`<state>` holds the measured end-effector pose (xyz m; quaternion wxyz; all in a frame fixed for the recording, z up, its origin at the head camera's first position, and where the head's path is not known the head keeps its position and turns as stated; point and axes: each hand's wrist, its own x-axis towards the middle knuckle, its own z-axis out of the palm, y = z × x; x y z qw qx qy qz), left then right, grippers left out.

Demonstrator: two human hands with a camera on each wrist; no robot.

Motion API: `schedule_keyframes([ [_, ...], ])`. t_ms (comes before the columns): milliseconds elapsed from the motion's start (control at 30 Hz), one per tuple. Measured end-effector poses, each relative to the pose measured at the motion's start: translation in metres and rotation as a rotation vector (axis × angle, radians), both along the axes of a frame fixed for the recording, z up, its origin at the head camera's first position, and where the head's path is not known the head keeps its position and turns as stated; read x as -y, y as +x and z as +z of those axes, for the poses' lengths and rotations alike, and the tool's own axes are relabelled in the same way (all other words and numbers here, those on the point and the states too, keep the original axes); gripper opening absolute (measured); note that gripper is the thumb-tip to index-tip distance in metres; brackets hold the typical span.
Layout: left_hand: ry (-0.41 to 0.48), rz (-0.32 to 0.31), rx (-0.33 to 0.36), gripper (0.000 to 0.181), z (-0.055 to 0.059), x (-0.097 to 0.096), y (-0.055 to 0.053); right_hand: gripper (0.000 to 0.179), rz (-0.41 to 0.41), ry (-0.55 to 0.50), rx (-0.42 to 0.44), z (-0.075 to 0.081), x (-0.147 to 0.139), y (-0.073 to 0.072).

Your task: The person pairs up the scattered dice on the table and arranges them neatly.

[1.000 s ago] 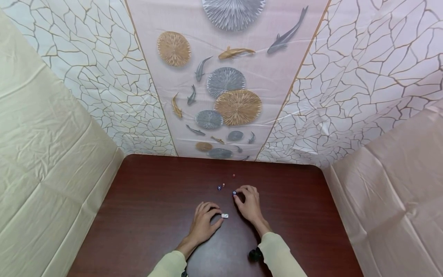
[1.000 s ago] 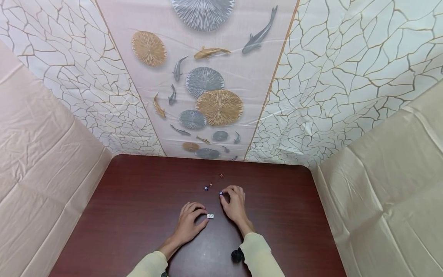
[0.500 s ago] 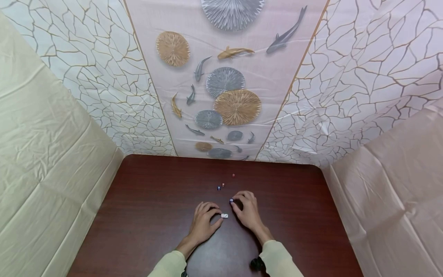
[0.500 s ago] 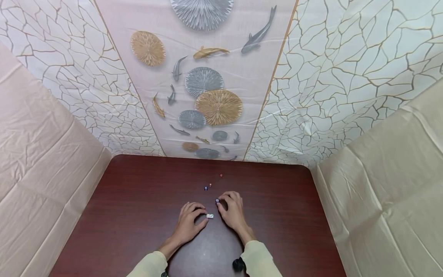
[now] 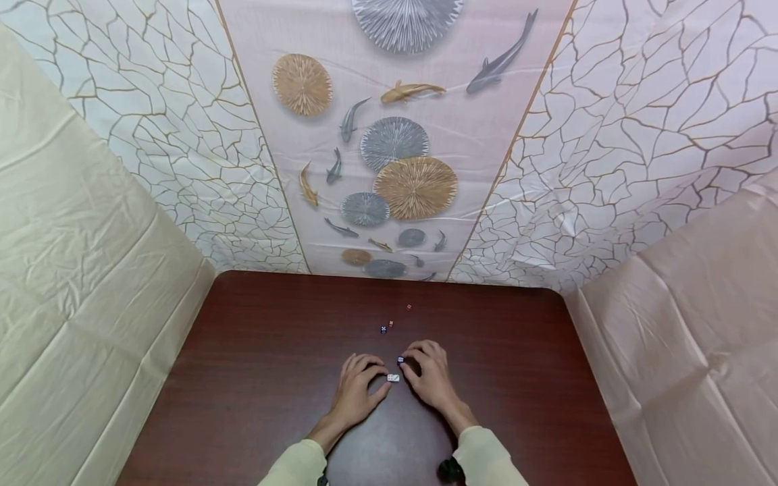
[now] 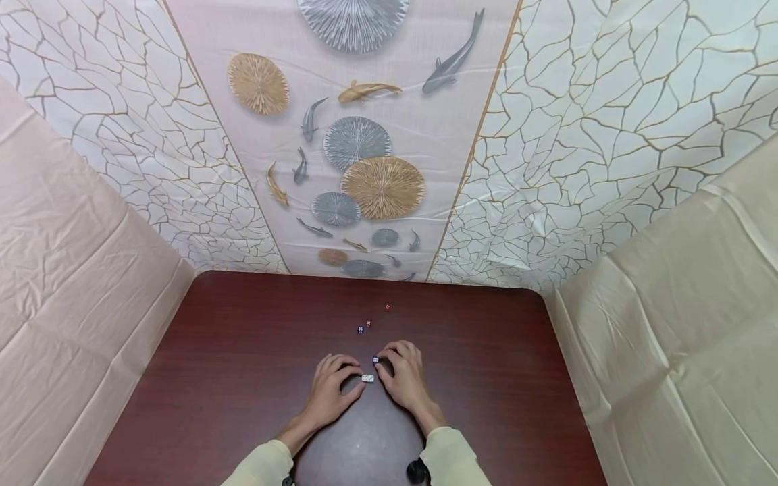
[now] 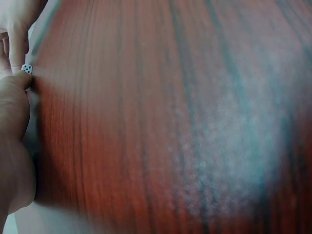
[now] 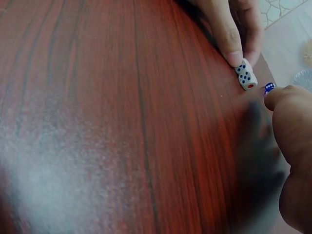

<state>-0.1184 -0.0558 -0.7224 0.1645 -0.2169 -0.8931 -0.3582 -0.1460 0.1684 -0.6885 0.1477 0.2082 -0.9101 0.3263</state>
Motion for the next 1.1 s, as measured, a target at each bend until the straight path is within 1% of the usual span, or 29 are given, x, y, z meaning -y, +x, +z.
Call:
schedule_keyframes([
  [200,0.008,-0.013,0.016,0.019,0.0008,0.0009,0.0003,0.015,0.009,0.001,0.020,-0.0018,0.0032,0.0010],
  [333,0.007,-0.009,0.009,0.019,0.0008,0.0008,0.0004,0.014,0.008,0.003,0.021,-0.0028,0.0051,0.0005],
  [600,0.020,-0.018,0.053,0.018,0.0027,0.0011,0.0008,0.014,0.002,0.011,0.015,-0.0050,0.0063,-0.0010],
  [867,0.010,-0.013,0.064,0.019,0.0039,0.0007,0.0009,0.014,-0.003,0.017,0.023,-0.0064,0.0067,-0.0010],
  [1100,0.022,-0.017,0.059,0.018,0.0042,0.0006,0.0009,0.014,-0.008,0.005,0.038,-0.0079,0.0067,-0.0009],
])
